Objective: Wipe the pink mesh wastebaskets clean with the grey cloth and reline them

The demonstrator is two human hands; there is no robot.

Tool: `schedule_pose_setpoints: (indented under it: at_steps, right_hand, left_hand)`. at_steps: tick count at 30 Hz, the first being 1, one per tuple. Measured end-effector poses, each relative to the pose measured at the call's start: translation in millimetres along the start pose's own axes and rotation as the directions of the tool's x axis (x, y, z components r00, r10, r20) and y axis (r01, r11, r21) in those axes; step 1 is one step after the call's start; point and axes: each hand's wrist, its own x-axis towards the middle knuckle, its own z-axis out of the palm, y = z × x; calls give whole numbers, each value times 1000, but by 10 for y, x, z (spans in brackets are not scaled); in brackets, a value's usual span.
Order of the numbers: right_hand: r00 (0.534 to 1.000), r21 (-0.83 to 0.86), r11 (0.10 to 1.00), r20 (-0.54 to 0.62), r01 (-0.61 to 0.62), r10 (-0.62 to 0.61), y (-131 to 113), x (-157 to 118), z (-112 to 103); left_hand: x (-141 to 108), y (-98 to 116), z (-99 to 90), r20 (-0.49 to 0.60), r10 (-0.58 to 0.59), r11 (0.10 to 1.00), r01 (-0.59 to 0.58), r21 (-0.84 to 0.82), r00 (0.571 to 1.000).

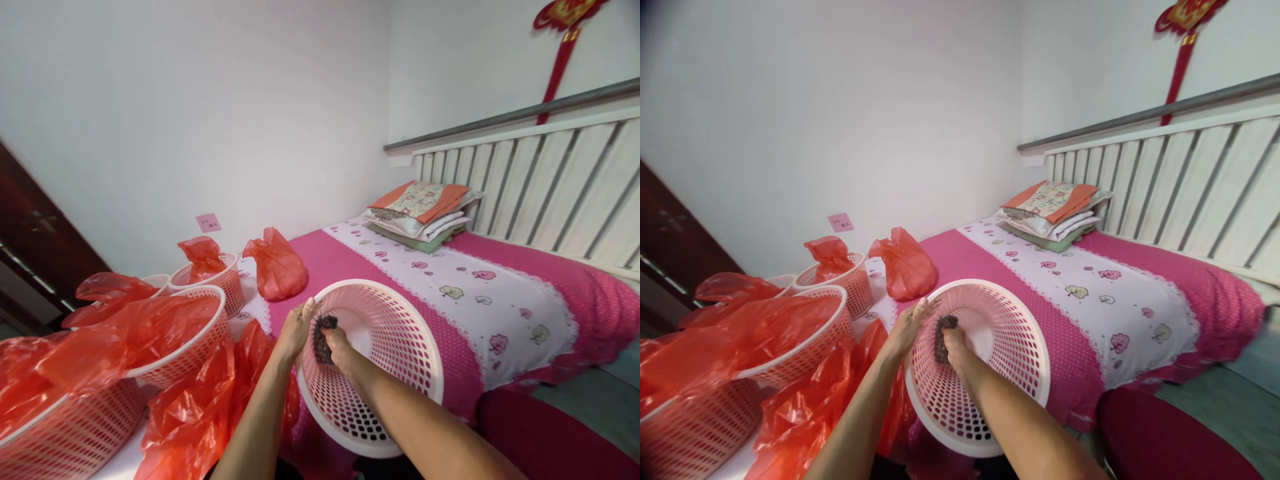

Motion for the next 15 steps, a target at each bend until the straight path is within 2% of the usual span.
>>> schedule_pose_setpoints:
  at_steps: [3, 6, 11, 15]
  right_hand:
    - [995, 18, 997, -58, -79, 80, -40, 3, 7]
    - [993, 67, 993, -59, -98, 102, -94, -76, 33]
    - [996, 137, 987, -27, -81, 86, -161, -284, 85]
    - [998, 191, 980, 36, -52, 46, -198, -450, 112]
  left_hand:
    - [-16, 38, -3, -1, 4, 1000, -4, -30, 1000]
    - [-13, 45, -4, -11, -17, 999, 17, -42, 1000]
    - [4, 5, -17, -22, -70, 998, 70, -2, 997]
    - [-6, 41, -22, -24, -110, 993, 109, -52, 994]
